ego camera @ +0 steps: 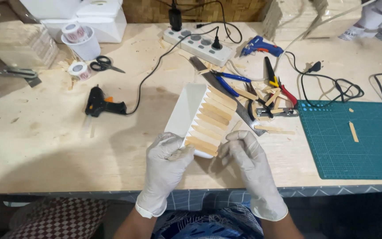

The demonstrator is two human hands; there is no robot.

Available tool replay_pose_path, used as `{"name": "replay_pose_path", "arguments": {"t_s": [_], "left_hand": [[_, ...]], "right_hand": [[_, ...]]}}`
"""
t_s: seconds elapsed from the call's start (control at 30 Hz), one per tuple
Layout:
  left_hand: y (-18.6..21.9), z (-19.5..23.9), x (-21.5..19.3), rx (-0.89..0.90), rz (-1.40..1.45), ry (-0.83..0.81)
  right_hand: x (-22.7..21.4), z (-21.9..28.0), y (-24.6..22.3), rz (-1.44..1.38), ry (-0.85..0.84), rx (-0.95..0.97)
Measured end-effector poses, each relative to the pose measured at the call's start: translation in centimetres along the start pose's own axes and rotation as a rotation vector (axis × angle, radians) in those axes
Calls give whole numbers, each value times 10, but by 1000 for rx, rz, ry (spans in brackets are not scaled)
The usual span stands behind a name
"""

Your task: Gluing popsicle sticks to the exterior of a plastic container to create a decorative box.

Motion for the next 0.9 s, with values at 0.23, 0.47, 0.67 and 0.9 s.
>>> {"name": "replay_pose_path", "arguments": {"t_s": [0.23, 0.47, 0.67, 0.9], "left_hand": [[-18, 5, 2, 102, 29, -46], [6, 6, 0, 302, -65, -71], [16, -5, 8, 540, -312, -52], [-30, -28, 3, 754, -510, -256]], "right_hand": [[13, 2, 26, -200, -73, 90], [18, 13, 4, 36, 142, 52], [12, 5, 15, 136, 223, 173], [-4, 0, 42, 26, -163, 241]]}}
Point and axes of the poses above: each hand's wrist, its own z-axis away from the middle knuckle, its own x-axis out of the palm, y = z × x, the point moved 5 cm from there along -z, towards the middle knuckle, and after that the axes turned 6 degrees about y, right-handed, at the moved point
